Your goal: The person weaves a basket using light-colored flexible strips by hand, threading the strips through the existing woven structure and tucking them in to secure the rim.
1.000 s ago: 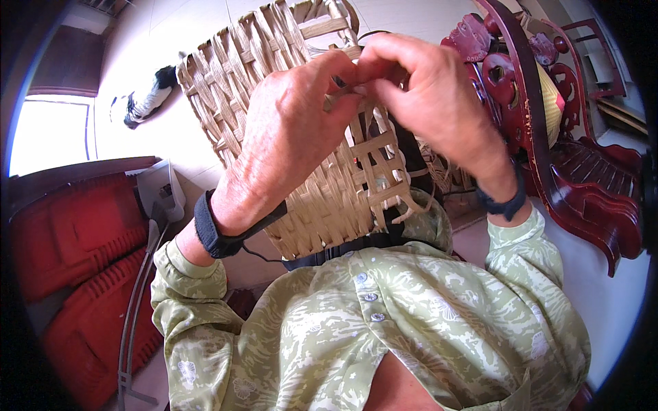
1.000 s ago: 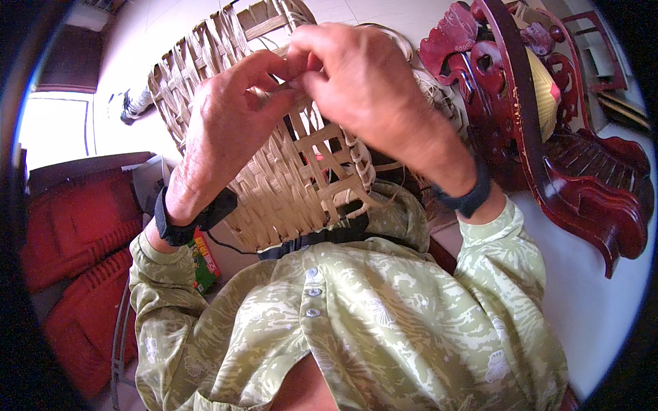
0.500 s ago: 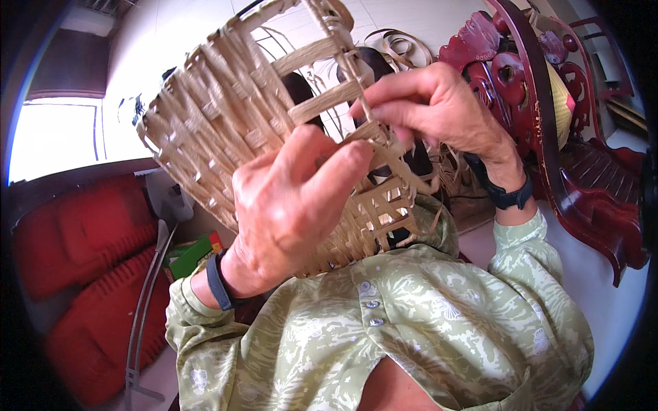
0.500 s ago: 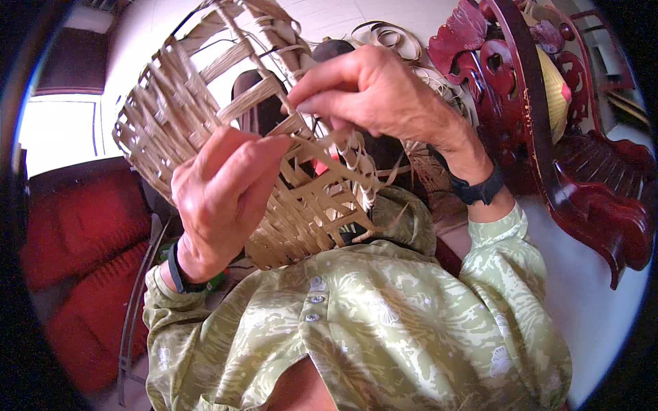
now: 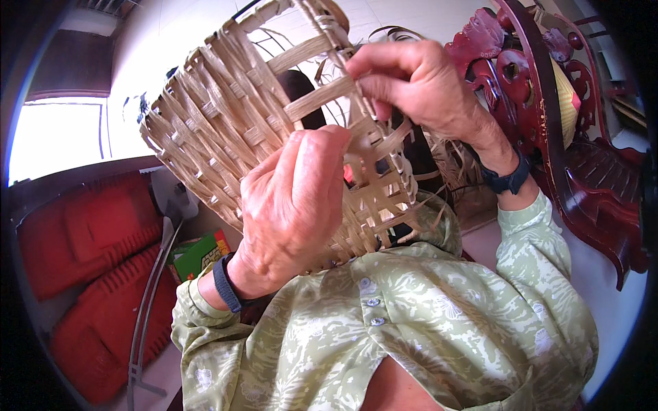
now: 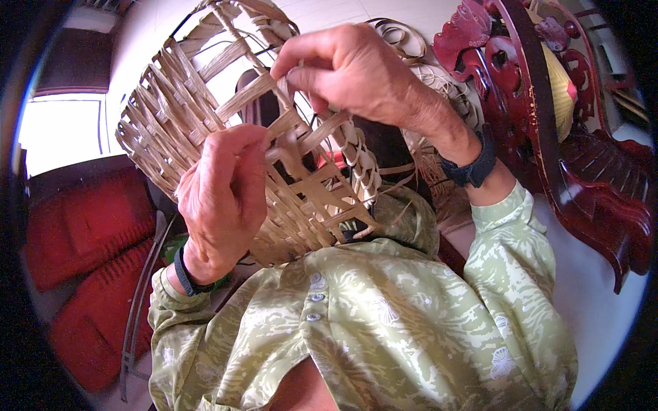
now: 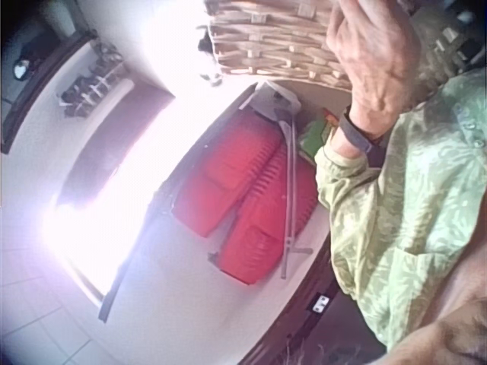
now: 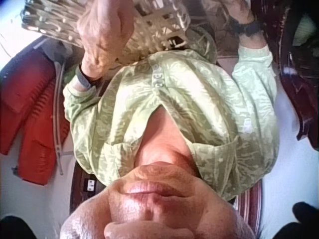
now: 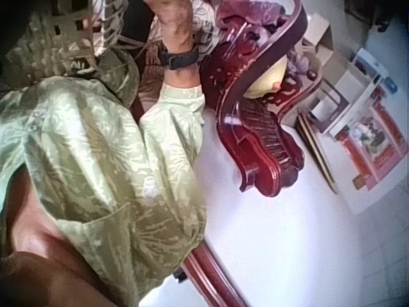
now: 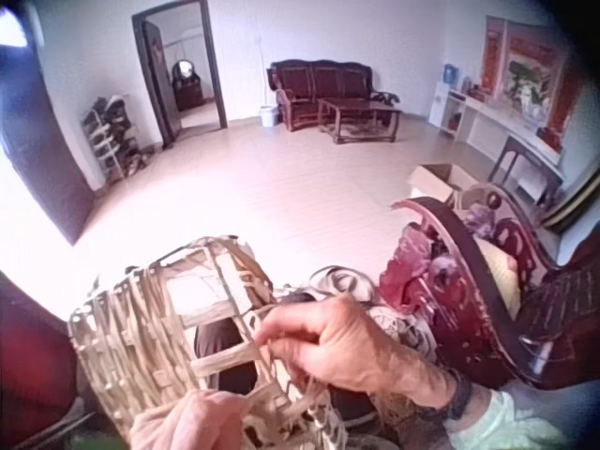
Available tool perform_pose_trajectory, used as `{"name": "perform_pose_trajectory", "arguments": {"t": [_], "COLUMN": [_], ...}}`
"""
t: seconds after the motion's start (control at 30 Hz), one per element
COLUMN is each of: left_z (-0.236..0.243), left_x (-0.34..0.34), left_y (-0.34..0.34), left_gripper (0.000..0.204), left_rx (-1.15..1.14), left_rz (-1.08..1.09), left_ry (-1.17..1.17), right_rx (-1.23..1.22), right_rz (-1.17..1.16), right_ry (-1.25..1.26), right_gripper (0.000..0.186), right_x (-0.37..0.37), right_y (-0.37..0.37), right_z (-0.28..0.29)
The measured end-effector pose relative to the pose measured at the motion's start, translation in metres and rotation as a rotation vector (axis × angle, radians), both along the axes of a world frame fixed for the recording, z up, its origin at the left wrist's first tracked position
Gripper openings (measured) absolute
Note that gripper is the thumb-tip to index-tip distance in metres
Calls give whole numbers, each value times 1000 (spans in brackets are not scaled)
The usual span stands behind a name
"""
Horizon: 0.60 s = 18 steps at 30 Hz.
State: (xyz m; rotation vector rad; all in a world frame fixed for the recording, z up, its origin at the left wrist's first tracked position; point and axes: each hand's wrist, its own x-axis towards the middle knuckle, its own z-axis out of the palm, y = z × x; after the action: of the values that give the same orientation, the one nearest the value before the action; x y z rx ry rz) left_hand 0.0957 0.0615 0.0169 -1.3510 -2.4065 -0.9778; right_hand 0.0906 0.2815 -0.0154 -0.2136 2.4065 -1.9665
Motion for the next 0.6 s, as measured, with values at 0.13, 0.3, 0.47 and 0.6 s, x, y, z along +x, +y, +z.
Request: {"name": "perform_pose_trajectory", "arguments": {"t": [0.13, 0.3, 0.47, 0.6], "left_z": [8, 17, 15, 1], "left_x": [2, -8, -7, -4], "left_y": [10, 14, 17, 22], "left_gripper": [10, 7, 8, 11], "left_rx": [43, -70, -53, 92], "left_rz": [140, 194, 247, 331], "left_ry": [-245, -298, -281, -275], "right_rx": [-72, -88, -161, -160], "right_rz": [-43, -62, -6, -26], "right_ry": [-86, -120, -116, -153], "right_gripper": [19, 19, 16, 16], "right_x": [0, -6, -8, -7], "right_y": [-5, -5, -7, -9], "right_z": [11, -2, 1, 7]}}
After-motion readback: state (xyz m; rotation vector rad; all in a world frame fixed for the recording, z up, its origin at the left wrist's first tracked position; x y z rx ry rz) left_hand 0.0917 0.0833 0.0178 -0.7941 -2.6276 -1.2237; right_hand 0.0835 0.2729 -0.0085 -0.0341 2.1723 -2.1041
